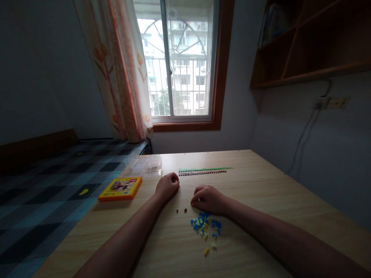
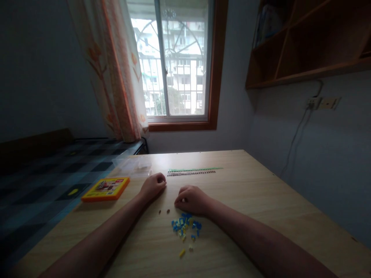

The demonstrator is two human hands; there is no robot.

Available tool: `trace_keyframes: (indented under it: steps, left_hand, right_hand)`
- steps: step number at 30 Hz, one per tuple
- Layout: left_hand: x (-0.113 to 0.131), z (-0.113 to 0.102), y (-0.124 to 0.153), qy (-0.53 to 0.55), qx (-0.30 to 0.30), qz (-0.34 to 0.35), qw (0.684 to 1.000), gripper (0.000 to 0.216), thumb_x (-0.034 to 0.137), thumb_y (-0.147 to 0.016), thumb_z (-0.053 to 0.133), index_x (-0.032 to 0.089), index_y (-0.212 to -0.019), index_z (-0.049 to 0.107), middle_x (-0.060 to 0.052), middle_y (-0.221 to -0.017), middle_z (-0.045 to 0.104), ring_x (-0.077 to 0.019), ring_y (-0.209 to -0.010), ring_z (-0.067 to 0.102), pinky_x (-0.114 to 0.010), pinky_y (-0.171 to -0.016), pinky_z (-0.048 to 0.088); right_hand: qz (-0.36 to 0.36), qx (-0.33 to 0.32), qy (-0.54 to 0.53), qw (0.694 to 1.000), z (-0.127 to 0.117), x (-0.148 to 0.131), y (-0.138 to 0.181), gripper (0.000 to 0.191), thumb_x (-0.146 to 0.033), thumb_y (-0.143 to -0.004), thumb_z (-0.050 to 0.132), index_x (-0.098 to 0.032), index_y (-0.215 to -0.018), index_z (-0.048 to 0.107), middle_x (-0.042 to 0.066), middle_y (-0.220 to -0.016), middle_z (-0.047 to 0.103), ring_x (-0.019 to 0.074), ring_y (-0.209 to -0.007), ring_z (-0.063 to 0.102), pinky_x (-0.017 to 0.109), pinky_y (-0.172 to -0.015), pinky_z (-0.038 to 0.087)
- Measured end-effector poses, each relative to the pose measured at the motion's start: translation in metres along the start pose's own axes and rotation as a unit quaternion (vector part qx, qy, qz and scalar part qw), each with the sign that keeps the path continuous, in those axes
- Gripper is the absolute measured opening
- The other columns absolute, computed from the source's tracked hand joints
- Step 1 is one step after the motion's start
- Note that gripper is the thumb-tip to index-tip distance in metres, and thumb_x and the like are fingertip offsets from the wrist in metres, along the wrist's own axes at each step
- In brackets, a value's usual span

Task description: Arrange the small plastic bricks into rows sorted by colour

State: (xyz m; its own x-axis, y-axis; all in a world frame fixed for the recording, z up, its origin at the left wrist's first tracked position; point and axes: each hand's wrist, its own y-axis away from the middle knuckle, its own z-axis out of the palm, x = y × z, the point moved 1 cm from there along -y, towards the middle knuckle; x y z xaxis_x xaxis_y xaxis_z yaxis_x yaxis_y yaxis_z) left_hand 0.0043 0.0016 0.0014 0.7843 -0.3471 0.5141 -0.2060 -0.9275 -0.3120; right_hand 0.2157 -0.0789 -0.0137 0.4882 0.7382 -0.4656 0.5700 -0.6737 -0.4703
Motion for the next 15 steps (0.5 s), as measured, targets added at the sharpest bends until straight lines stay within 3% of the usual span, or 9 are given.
trace_keyframes:
  steps: [10, 15]
  left_hand:
    - [0.002, 0.000, 0.000, -0.018, -0.009, 0.016, 1.000, 0.009, 0.019, -0.071, 0.058, 0.019, -0.076, 0.066, 0.000, -0.069, 0.064, -0.0140, -0.066, 0.055, -0.024, -0.059, 0.033]
    - [0.004, -0.001, 0.001, -0.031, -0.018, 0.010, 0.999, 0.010, 0.020, -0.072, 0.058, 0.020, -0.077, 0.067, 0.000, -0.071, 0.066, -0.0150, -0.067, 0.056, -0.025, -0.058, 0.032]
  right_hand:
    - [0.080, 0.043, 0.106, 0.990, -0.031, 0.033, 0.024, 0.011, -0.019, -0.081, 0.064, -0.021, -0.080, 0.075, 0.002, -0.078, 0.068, 0.0123, -0.070, 0.059, 0.021, -0.066, 0.044]
    - [0.106, 0.041, 0.133, 0.984, -0.049, 0.036, 0.041, 0.013, -0.019, -0.082, 0.062, -0.021, -0.080, 0.074, 0.002, -0.079, 0.068, 0.0124, -0.070, 0.060, 0.022, -0.066, 0.043]
